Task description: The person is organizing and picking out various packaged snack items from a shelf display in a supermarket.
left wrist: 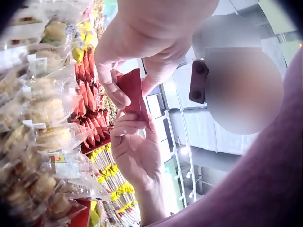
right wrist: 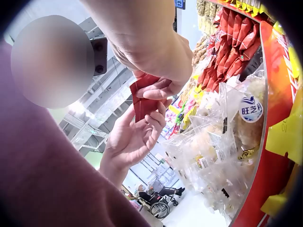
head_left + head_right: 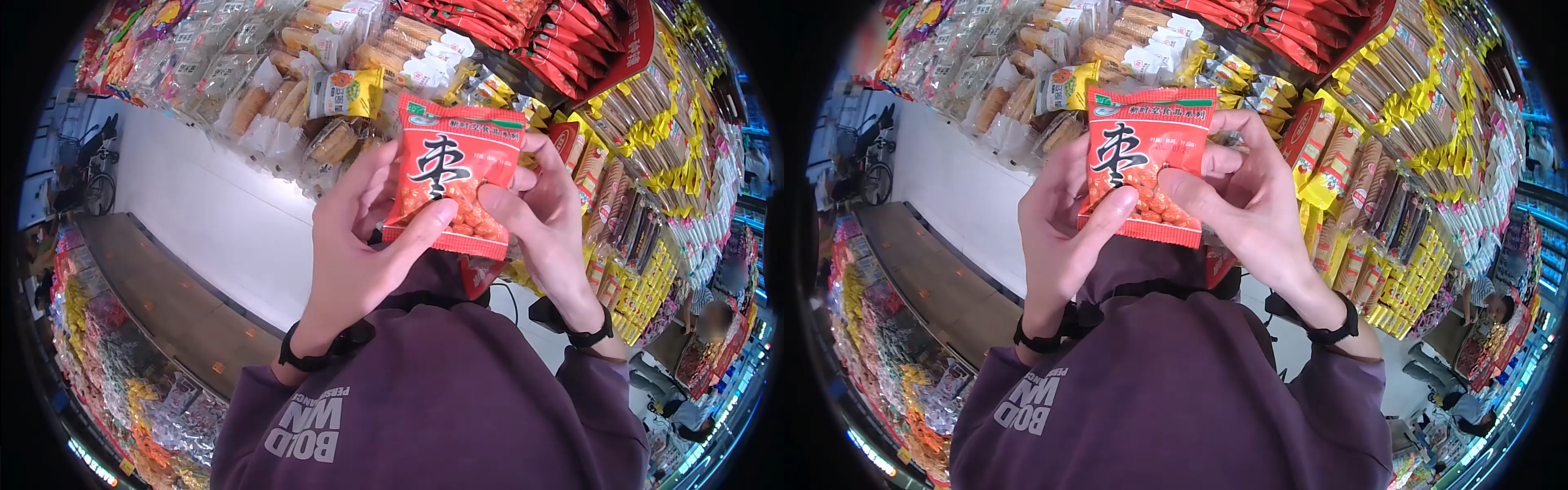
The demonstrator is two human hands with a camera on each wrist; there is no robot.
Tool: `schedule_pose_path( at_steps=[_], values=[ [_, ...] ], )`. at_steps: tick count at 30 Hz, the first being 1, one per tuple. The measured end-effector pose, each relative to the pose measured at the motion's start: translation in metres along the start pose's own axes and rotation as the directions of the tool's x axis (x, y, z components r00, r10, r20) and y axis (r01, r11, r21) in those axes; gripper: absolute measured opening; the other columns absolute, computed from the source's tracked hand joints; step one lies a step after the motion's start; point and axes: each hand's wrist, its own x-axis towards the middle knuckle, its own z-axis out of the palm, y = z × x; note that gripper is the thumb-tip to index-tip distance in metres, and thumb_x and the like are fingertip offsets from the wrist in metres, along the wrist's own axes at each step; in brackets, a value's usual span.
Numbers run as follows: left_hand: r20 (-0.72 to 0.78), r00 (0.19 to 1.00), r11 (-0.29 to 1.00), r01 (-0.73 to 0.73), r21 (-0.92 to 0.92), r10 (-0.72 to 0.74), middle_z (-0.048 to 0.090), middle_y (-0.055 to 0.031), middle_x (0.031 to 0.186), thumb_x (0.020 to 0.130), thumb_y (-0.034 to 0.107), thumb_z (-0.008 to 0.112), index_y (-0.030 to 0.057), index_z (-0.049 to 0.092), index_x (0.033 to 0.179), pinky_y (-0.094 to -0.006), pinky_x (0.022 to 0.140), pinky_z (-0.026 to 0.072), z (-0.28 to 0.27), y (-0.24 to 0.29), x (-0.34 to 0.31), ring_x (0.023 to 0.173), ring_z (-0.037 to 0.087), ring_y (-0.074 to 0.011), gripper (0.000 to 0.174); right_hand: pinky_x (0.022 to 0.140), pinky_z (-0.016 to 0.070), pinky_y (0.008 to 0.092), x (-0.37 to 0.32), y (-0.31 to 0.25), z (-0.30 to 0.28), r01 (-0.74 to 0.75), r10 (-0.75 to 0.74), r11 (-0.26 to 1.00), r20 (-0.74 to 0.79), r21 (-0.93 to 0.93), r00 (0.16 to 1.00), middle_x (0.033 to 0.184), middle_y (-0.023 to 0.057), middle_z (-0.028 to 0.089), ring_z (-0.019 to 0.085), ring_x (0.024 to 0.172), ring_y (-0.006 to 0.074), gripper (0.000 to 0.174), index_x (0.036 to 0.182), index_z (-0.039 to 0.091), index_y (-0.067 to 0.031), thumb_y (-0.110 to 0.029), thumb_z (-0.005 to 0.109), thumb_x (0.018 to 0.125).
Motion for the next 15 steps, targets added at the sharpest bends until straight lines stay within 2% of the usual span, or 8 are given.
schedule_pose_path(
  at_steps=[3,6,9,10,13,14,15],
  values=[
    [0.008,0.995,0.989,0.096,-0.117,-0.095,0.066,-0.0107,0.114,0.085,-0.004,0.07,-0.005,0.05,0.131,-0.0269,0.089,0.0527,-0.006,-0.007,0.0,0.102,0.064,-0.0128,0.05,0.086,0.0547,0.0314,-0.003,-0.002,0.002,0.009,-0.007,0.996,0.02,-0.083,1.0,0.099,0.0123,0.072,0.068,0.095,0.0144,0.047,0.126,0.04,0.0014,0.004,0.068,0.089],
    [0.002,0.989,0.979,0.145,-0.142,-0.146,0.065,-0.0104,0.115,0.084,-0.005,0.071,-0.0047,0.051,0.13,-0.0258,0.089,0.0517,-0.009,-0.005,0.001,0.105,0.063,-0.0127,0.05,0.083,0.0549,0.0301,-0.002,-0.001,0.005,0.017,-0.015,0.996,0.029,-0.087,0.999,0.097,0.0108,0.072,0.068,0.091,0.0121,0.049,0.126,0.044,0.0018,0.003,0.072,0.086],
    [-0.023,1.0,0.999,0.02,-0.036,-0.021,0.065,-0.009,0.114,0.083,-0.005,0.073,-0.0034,0.053,0.129,-0.026,0.089,0.051,-0.018,-0.006,0.0,0.104,0.063,-0.0128,0.05,0.084,0.0541,0.0302,0.0,0.006,-0.005,0.267,-0.208,0.875,0.184,-0.405,0.961,0.098,0.0063,0.072,0.067,0.09,0.0104,0.049,0.126,0.052,0.0009,0.002,0.075,0.083],
    [-0.066,0.998,0.997,0.011,-0.073,-0.016,0.066,-0.0102,0.112,0.078,-0.003,0.078,-0.0023,0.06,0.12,-0.0292,0.092,0.0504,-0.019,-0.006,0.001,0.104,0.064,-0.0157,0.046,0.086,0.0532,0.0318,0.002,0.006,-0.001,0.314,-0.271,0.859,0.163,-0.405,0.949,0.098,0.0049,0.072,0.068,0.092,0.0136,0.04,0.115,0.063,-0.0011,0.004,0.077,0.078],
    [0.091,0.959,0.962,-0.272,0.014,0.27,0.067,-0.0123,0.111,0.073,0.0,0.082,-0.0016,0.065,0.109,-0.0326,0.094,0.0494,-0.037,-0.017,0.011,0.104,0.064,-0.0197,0.04,0.088,0.0524,0.0336,0.011,0.007,-0.006,0.517,-0.409,0.707,0.316,-0.482,0.856,0.099,0.0059,0.072,0.068,0.097,0.0186,0.032,0.104,0.069,-0.0021,0.007,0.074,0.074],
    [0.083,0.96,0.963,-0.267,-0.017,0.268,0.067,-0.014,0.11,0.069,0.003,0.084,-0.0014,0.068,0.102,-0.0336,0.094,0.0491,-0.037,-0.015,0.011,0.104,0.064,-0.0223,0.037,0.089,0.0522,0.0336,0.009,0.006,-0.003,0.501,-0.401,0.71,0.301,-0.495,0.865,0.101,0.0088,0.071,0.068,0.098,0.0224,0.028,0.097,0.071,-0.0024,0.009,0.072,0.071],
    [0.092,0.955,0.96,-0.281,-0.014,0.281,0.067,-0.0141,0.109,0.069,0.002,0.084,-0.0014,0.068,0.102,-0.0337,0.094,0.0489,-0.039,-0.016,0.011,0.104,0.064,-0.0225,0.037,0.09,0.0522,0.0337,0.009,0.006,-0.002,0.499,-0.399,0.714,0.301,-0.491,0.866,0.101,0.0086,0.071,0.068,0.098,0.0223,0.028,0.097,0.071,-0.0023,0.009,0.072,0.072]
  ],
)
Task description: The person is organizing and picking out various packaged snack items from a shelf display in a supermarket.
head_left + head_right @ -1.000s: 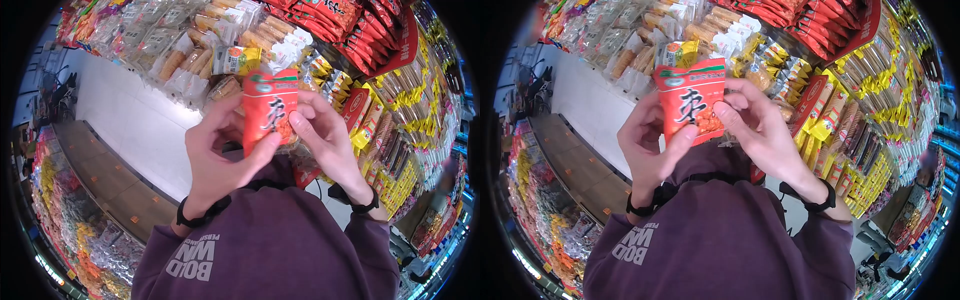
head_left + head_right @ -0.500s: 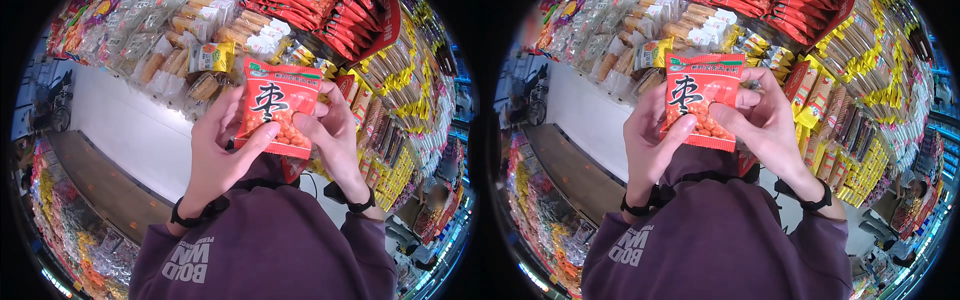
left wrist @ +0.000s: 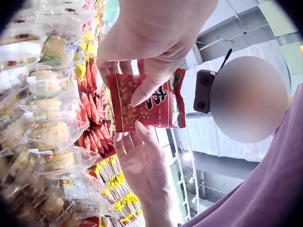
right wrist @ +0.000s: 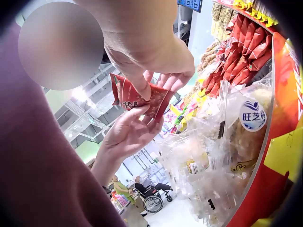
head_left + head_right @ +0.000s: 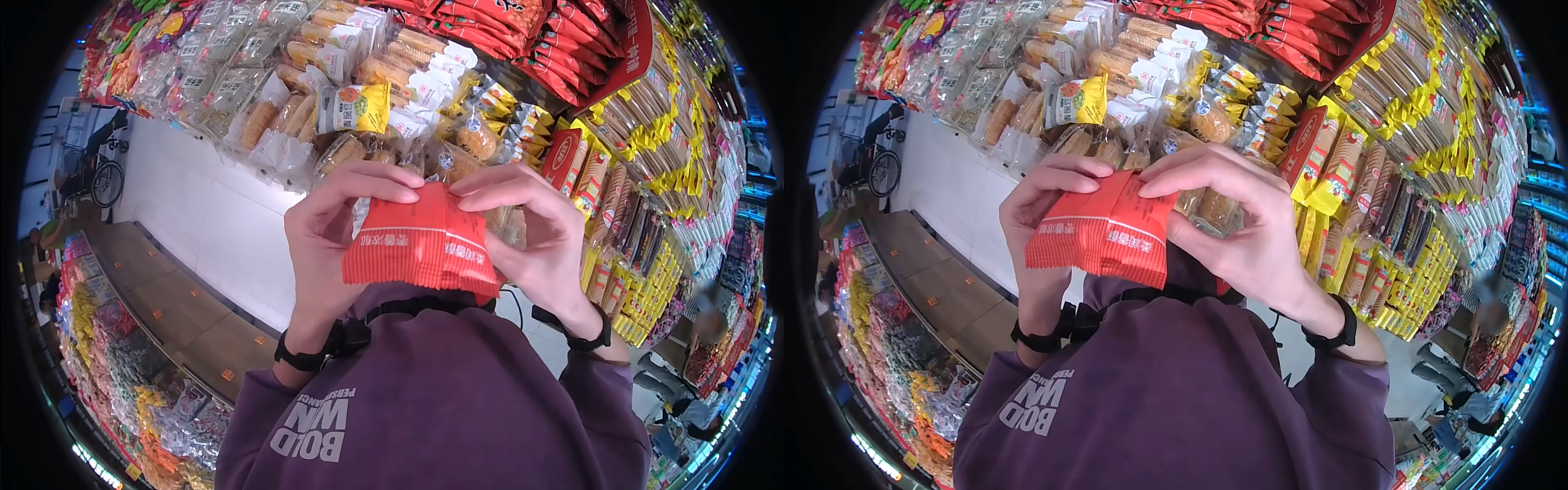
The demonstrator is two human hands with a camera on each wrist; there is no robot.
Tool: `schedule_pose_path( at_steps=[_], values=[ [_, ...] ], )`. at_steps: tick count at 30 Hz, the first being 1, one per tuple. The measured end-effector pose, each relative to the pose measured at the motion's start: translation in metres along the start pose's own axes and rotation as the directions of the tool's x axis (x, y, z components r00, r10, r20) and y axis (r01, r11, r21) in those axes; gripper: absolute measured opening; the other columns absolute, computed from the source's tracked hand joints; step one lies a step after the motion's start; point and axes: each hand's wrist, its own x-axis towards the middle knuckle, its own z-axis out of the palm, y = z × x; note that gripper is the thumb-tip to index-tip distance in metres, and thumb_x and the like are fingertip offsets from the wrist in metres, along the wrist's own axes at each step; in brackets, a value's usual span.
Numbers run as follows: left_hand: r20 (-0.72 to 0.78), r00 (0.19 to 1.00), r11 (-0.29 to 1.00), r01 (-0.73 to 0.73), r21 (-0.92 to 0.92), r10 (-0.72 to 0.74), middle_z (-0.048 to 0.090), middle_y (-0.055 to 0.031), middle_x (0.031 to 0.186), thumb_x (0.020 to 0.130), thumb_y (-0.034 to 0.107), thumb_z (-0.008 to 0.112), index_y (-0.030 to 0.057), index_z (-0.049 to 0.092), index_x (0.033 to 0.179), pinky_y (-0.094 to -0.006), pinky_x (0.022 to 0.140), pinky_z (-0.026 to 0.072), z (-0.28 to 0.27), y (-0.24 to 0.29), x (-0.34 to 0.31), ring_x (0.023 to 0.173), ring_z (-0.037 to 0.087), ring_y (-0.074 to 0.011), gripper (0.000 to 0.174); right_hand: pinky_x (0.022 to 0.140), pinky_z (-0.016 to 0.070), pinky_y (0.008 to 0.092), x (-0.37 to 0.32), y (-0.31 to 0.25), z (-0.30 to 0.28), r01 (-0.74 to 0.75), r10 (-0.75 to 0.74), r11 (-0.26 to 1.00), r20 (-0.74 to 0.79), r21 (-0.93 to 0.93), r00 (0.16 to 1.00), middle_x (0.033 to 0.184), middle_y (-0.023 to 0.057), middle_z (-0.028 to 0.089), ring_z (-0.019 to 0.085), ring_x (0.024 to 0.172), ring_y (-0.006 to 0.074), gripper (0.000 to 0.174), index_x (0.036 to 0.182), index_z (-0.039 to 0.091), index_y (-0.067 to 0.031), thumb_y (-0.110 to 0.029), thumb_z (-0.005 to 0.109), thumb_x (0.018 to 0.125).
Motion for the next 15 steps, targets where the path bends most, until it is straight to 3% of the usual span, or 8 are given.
schedule_pose_path(
  at_steps=[5,8,9,12,15],
  values=[
    [0.01,1.0,0.999,-0.008,0.048,0.008,0.068,-0.0113,0.107,0.071,0.001,0.084,-0.0009,0.066,0.107,-0.0319,0.092,0.0503,-0.002,-0.003,0.001,0.102,0.065,-0.0192,0.04,0.09,0.0522,0.0329,-0.003,0.004,0.002,0.001,-0.001,1.0,0.0,0.027,1.0,0.101,0.009,0.071,0.068,0.098,0.0198,0.031,0.105,0.067,0.0007,0.009,0.072,0.076],
    [-0.113,0.938,0.945,0.323,-0.051,-0.327,0.068,-0.0081,0.109,0.075,-0.001,0.082,-0.0006,0.061,0.114,-0.0287,0.088,0.0526,0.015,0.019,0.001,0.1,0.066,-0.0145,0.044,0.09,0.0516,0.0309,-0.001,-0.006,0.008,-0.132,0.15,0.965,-0.066,0.228,0.986,0.101,0.0095,0.071,0.068,0.097,0.0158,0.039,0.116,0.06,0.0043,0.008,0.073,0.08],
    [-0.073,0.954,0.956,0.292,0.006,-0.291,0.068,-0.0065,0.109,0.08,-0.002,0.078,-0.0003,0.057,0.12,-0.0259,0.084,0.054,0.013,0.016,0.001,0.098,0.066,-0.0111,0.046,0.09,0.0507,0.0292,-0.003,-0.003,0.006,-0.172,0.184,0.959,-0.034,0.226,0.982,0.1,0.0091,0.071,0.067,0.095,0.013,0.047,0.124,0.053,0.0061,0.006,0.074,0.082],
    [-0.089,0.954,0.958,0.283,-0.048,-0.286,0.069,-0.0075,0.107,0.081,-0.002,0.076,-0.0005,0.056,0.12,-0.0254,0.083,0.0541,0.016,0.015,0.003,0.099,0.067,-0.0117,0.043,0.09,0.0504,0.0295,-0.003,-0.004,0.009,-0.283,0.318,0.901,-0.055,0.329,0.947,0.097,0.0077,0.071,0.066,0.094,0.0117,0.046,0.123,0.053,0.0046,0.005,0.074,0.082],
    [-0.092,0.956,0.948,0.259,-0.185,-0.279,0.069,-0.0076,0.105,0.085,-0.003,0.073,-0.0013,0.057,0.119,-0.0252,0.082,0.0542,0.016,0.013,0.004,0.097,0.067,-0.0119,0.038,0.087,0.0519,0.0306,-0.004,-0.002,0.006,-0.304,0.332,0.915,-0.066,0.266,0.941,0.101,0.0098,0.07,0.066,0.095,0.0139,0.047,0.123,0.055,0.0029,0.001,0.076,0.081]
  ],
)
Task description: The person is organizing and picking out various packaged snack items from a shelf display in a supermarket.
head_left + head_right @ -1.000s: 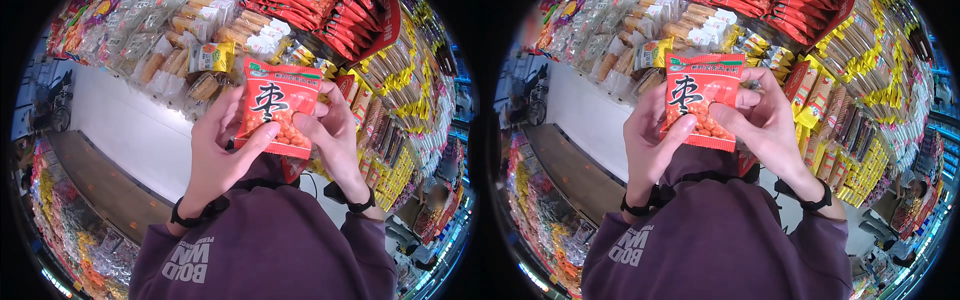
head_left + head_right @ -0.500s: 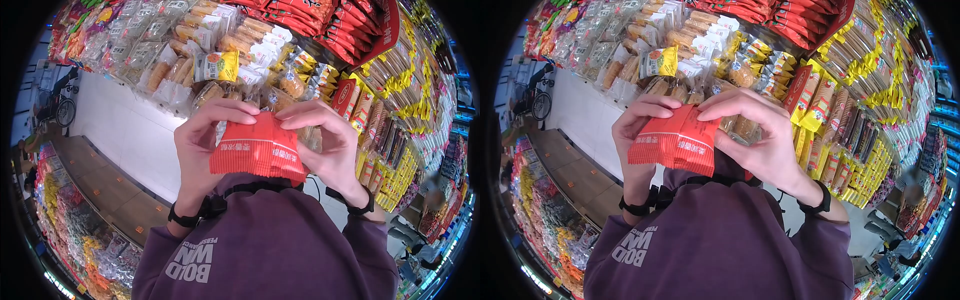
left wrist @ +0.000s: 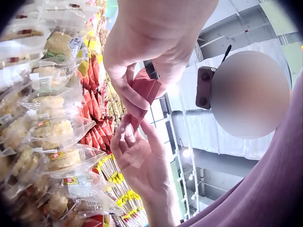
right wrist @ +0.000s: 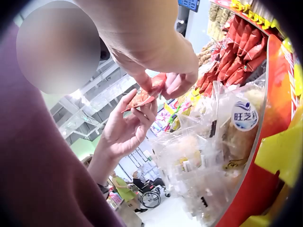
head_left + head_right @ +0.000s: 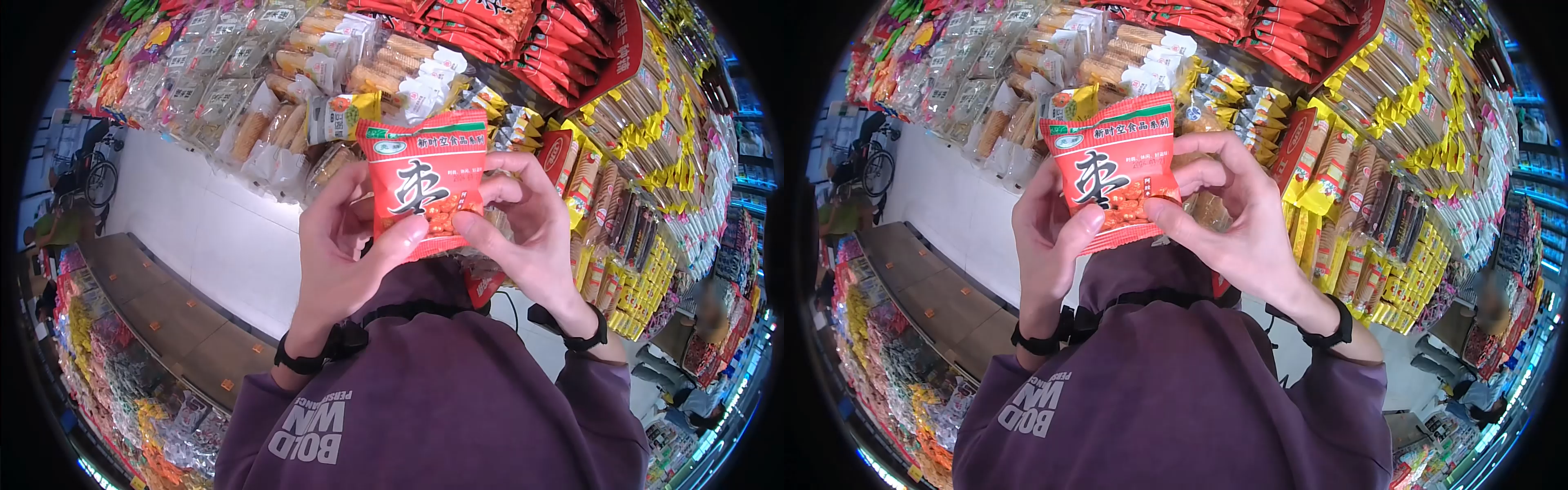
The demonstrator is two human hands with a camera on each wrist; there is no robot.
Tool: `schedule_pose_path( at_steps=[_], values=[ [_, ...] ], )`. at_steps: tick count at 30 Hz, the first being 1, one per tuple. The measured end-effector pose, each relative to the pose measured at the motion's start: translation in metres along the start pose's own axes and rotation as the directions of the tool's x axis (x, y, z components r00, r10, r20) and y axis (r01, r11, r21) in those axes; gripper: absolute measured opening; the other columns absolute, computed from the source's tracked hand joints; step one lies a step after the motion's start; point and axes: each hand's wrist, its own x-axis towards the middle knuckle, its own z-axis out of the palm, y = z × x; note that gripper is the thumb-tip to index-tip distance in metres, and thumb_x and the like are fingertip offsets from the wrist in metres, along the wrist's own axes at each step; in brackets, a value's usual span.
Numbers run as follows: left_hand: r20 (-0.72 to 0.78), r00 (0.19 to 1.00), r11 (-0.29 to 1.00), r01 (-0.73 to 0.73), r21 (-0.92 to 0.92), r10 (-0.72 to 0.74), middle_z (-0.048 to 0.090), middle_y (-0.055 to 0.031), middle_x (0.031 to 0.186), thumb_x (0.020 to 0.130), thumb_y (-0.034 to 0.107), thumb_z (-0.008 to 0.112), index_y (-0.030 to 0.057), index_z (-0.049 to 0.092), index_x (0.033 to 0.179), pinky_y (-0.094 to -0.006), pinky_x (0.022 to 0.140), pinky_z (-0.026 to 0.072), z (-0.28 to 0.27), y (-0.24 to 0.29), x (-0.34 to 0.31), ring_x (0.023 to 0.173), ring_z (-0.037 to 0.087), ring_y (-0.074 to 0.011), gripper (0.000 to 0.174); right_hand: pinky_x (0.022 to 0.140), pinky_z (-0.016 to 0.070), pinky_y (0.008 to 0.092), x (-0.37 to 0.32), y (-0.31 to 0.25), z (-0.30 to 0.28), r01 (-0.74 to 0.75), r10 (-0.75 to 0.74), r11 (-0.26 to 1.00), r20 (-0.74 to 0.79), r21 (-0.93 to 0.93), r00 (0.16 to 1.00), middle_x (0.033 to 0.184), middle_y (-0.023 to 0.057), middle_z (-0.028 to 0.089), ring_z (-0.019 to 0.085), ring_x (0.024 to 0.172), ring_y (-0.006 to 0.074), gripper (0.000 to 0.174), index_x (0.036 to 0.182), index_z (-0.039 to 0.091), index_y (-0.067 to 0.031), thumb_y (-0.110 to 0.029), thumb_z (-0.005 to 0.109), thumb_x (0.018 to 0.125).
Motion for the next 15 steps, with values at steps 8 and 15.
schedule_pose_path(
  at_steps=[8,15],
  values=[
    [0.024,1.0,0.939,0.002,0.345,-0.011,0.071,-0.0096,0.098,0.091,0.001,0.067,-0.0073,0.062,0.115,-0.0245,0.072,0.0556,0.011,-0.006,0.003,0.085,0.068,-0.0121,0.026,0.091,0.0505,0.0438,0.004,-0.018,-0.008,0.159,-0.132,0.792,0.09,-0.589,0.987,0.115,0.0233,0.064,0.064,0.101,0.0363,0.073,0.13,0.051,0.0058,-0.028,0.085,0.075],
    [0.155,0.988,0.918,-0.037,0.394,-0.026,0.071,-0.0107,0.089,0.094,0.004,0.065,-0.0082,0.065,0.113,-0.0234,0.066,0.0523,0.008,-0.016,0.009,0.077,0.065,-0.0083,0.023,0.087,0.0529,0.0437,0.014,-0.018,-0.021,0.184,-0.154,0.707,0.105,-0.683,0.982,0.108,0.0268,0.064,0.065,0.096,0.0405,0.077,0.125,0.051,0.0092,-0.033,0.087,0.072]
  ],
)
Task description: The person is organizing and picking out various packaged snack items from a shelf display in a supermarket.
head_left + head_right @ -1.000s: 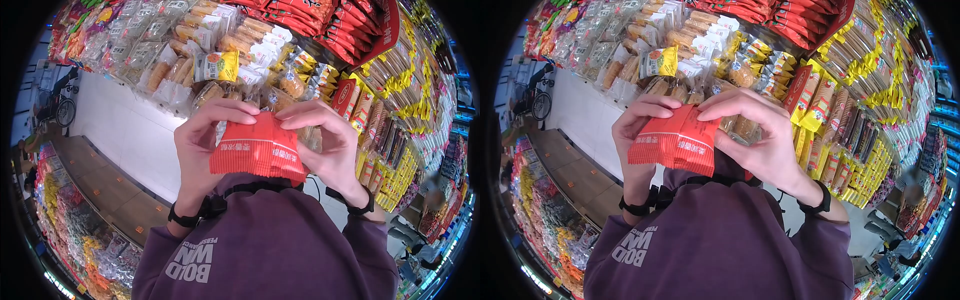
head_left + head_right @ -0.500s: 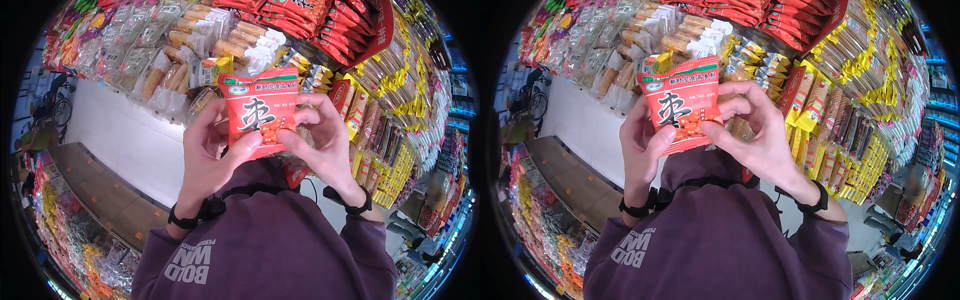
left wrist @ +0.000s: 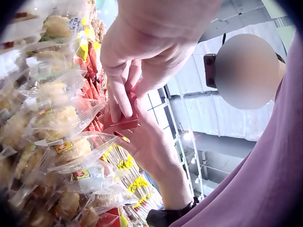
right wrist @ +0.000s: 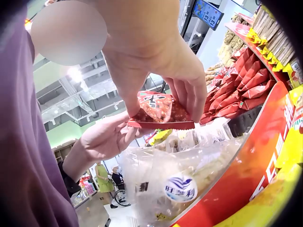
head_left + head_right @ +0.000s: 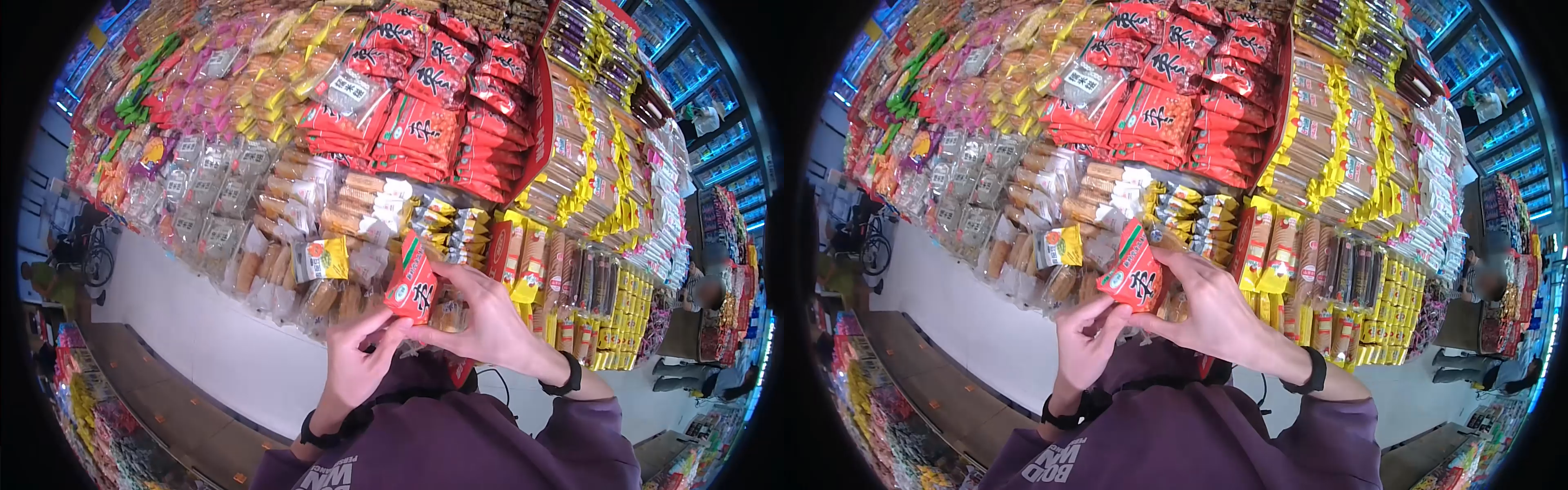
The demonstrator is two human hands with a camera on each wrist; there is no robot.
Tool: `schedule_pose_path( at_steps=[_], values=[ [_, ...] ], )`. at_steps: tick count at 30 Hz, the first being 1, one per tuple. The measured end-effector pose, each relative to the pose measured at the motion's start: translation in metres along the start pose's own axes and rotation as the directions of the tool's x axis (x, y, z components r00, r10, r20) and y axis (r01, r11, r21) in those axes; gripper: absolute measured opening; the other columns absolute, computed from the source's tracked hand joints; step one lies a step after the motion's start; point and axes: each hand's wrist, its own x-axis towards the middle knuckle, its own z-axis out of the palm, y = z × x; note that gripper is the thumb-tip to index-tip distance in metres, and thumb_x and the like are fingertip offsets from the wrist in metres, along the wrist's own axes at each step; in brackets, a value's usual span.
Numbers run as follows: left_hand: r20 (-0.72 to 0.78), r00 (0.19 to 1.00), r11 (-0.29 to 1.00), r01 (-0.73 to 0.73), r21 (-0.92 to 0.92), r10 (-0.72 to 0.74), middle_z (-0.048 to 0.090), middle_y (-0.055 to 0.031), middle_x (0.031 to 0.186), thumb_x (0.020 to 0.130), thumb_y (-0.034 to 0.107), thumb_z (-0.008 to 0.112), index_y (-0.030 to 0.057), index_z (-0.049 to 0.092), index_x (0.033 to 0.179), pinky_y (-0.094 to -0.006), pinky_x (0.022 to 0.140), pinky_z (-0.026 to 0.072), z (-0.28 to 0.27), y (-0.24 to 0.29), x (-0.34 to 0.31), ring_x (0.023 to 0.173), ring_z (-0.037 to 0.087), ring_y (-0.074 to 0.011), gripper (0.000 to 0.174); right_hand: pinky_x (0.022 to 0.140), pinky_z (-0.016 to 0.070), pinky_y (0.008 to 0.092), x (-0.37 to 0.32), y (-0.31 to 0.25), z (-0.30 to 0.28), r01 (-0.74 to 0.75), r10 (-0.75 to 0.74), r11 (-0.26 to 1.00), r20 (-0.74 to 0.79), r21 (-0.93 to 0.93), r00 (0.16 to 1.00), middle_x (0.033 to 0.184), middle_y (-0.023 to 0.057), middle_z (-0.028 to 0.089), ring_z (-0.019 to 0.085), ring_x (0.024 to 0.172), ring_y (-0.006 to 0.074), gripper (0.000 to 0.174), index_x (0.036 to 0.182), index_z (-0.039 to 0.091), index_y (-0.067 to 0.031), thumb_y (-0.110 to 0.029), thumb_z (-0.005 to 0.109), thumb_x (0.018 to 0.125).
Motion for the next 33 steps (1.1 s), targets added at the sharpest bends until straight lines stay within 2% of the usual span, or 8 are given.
schedule_pose_path(
  at_steps=[4,8,9,13,22,27,30,33],
  values=[
    [0.029,1.0,0.996,-0.002,-0.084,0.004,0.071,-0.01,0.087,0.094,0.004,0.065,-0.0081,0.066,0.111,-0.0236,0.066,0.0526,0.002,-0.001,0.005,0.078,0.068,-0.0092,0.021,0.086,0.0531,0.0446,0.014,-0.003,-0.014,0.012,-0.01,0.998,0.03,-0.055,0.999,0.104,0.0258,0.064,0.065,0.097,0.0409,0.082,0.128,0.048,0.0066,-0.034,0.087,0.069],
    [0.105,0.985,0.968,-0.107,-0.228,0.134,0.06,-0.021,0.13,0.095,-0.002,0.059,-0.0042,0.041,0.144,-0.0328,0.089,0.0565,0.007,-0.004,0.006,0.112,0.065,-0.027,0.052,0.083,0.0503,0.0483,0.04,-0.006,-0.035,0.175,-0.169,0.967,0.051,-0.187,0.984,0.094,0.0249,0.062,0.062,0.09,0.043,0.085,0.135,0.041,-0.0007,-0.026,0.085,0.067],
    [0.199,0.972,0.975,-0.084,-0.208,0.126,0.043,-0.0239,0.148,0.095,-0.003,0.056,-0.0005,0.024,0.153,-0.038,0.097,0.0533,0.003,-0.004,0.007,0.124,0.057,-0.0333,0.066,0.083,0.0517,0.0455,0.05,-0.009,-0.042,0.158,-0.149,0.95,0.054,-0.268,0.987,0.101,0.0227,0.062,0.063,0.093,0.0395,0.082,0.133,0.043,-0.0004,-0.022,0.084,0.066],
    [0.109,0.982,0.972,-0.128,-0.198,0.152,0.041,-0.0242,0.149,0.095,-0.004,0.055,0.0001,0.025,0.153,-0.0381,0.097,0.0532,0.004,0.011,0.009,0.127,0.055,-0.0333,0.065,0.08,0.0499,0.0469,0.106,-0.003,-0.067,0.22,-0.258,0.818,0.004,-0.531,0.966,0.085,0.0208,0.062,0.061,0.084,0.0387,0.071,0.128,0.043,0.001,-0.017,0.077,0.069],
    [0.063,0.983,0.983,-0.168,-0.075,0.173,0.044,-0.0252,0.147,0.097,0.002,0.051,-0.0067,0.034,0.148,-0.039,0.095,0.0532,-0.016,0.012,0.0,0.126,0.056,-0.035,0.054,0.072,0.0587,0.0392,0.18,0.052,-0.061,0.368,-0.402,0.425,0.191,-0.827,0.895,0.098,0.0148,0.062,0.064,0.099,0.029,0.034,0.108,0.055,0.0031,-0.008,0.065,0.079],
    [0.011,0.98,0.977,-0.199,-0.072,0.201,0.047,-0.0255,0.144,0.098,0.005,0.052,-0.0073,0.039,0.145,-0.0389,0.093,0.0543,-0.022,0.01,-0.003,0.124,0.057,-0.0348,0.05,0.081,0.0578,0.038,0.181,0.069,-0.06,0.469,-0.53,0.396,0.221,-0.789,0.819,0.115,0.021,0.061,0.063,0.105,0.0319,0.045,0.117,0.058,0.0075,-0.032,0.059,0.095],
    [-0.009,0.977,0.975,-0.212,-0.073,0.211,0.048,-0.0258,0.143,0.098,0.005,0.051,-0.0068,0.04,0.144,-0.039,0.093,0.0545,-0.023,0.01,-0.004,0.123,0.058,-0.035,0.049,0.082,0.0569,0.0398,0.185,0.028,-0.07,0.365,-0.361,0.541,0.183,-0.758,0.915,0.113,0.021,0.062,0.064,0.101,0.033,0.046,0.112,0.059,0.0076,-0.035,0.06,0.095],
    [-0.04,0.972,0.971,-0.233,-0.054,0.231,0.05,-0.026,0.141,0.098,0.002,0.05,-0.0062,0.042,0.143,-0.0388,0.092,0.0548,-0.023,0.007,-0.006,0.121,0.059,-0.0353,0.046,0.081,0.0559,0.0435,0.215,0.022,-0.066,0.459,-0.495,0.462,0.209,-0.759,0.843,0.102,0.0203,0.065,0.064,0.099,0.0338,0.043,0.104,0.059,0.0056,-0.036,0.061,0.094]
  ],
)
